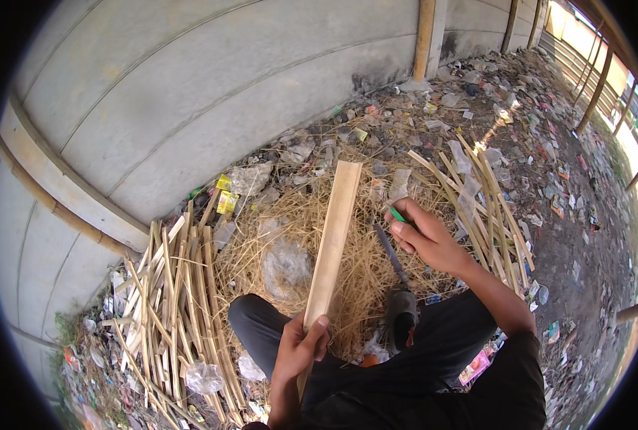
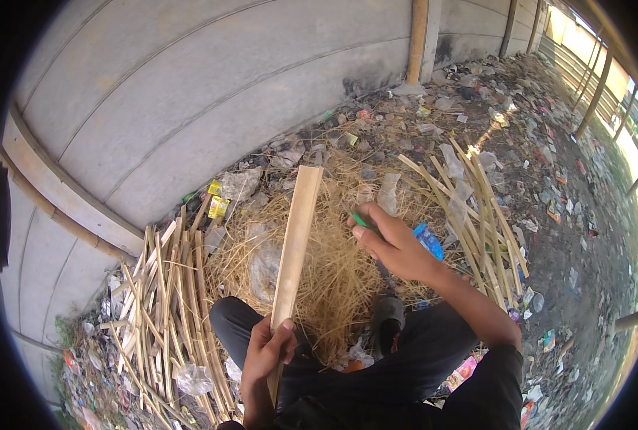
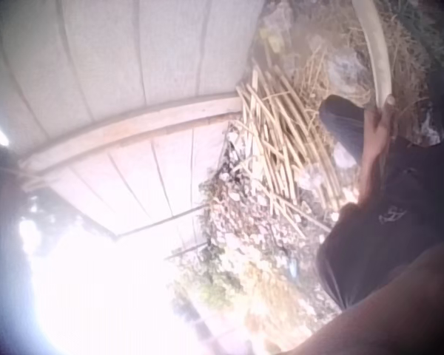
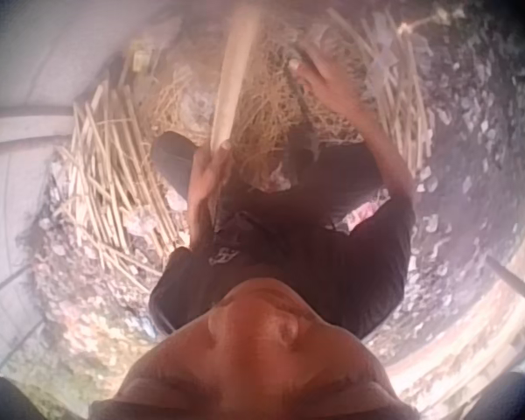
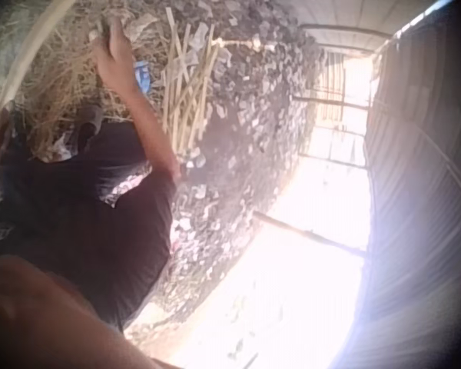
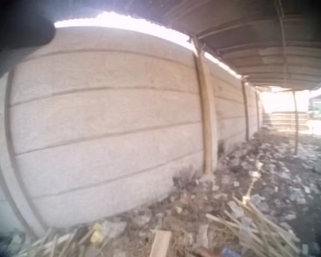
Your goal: The person sits on the ground and uses a utility knife to shave a long piece of bamboo. They hold the bamboo with one hand and scrape the surface with the knife in the other hand, creating thin shavings.
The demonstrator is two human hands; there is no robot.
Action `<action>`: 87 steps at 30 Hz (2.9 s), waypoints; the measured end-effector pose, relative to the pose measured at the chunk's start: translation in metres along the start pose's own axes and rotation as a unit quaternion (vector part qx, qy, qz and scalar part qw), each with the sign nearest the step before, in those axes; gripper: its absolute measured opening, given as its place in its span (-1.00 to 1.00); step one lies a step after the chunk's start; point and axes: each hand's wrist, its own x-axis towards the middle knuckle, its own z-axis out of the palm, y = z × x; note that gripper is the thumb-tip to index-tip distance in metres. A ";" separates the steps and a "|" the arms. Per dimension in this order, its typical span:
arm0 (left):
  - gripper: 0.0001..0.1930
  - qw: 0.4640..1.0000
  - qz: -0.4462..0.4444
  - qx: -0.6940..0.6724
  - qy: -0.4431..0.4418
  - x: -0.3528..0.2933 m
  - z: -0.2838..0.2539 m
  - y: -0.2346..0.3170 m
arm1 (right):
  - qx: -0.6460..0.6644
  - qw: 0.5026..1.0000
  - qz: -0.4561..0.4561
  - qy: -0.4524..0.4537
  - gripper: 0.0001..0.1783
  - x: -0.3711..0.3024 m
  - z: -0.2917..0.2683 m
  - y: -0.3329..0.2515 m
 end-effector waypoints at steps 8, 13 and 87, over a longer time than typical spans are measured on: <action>-0.72 1.000 0.003 -0.003 0.008 0.007 -0.002 -0.002 | 0.440 0.870 0.202 -0.097 -0.46 0.004 -0.018 0.015; -0.71 1.000 0.000 -0.016 0.011 0.005 -0.005 -0.006 | 0.426 0.885 0.170 -0.078 -0.30 0.004 -0.018 0.031; -0.71 1.000 0.020 -0.005 0.010 0.003 -0.013 -0.002 | 0.168 0.984 0.053 -0.024 -0.63 -0.012 -0.011 -0.015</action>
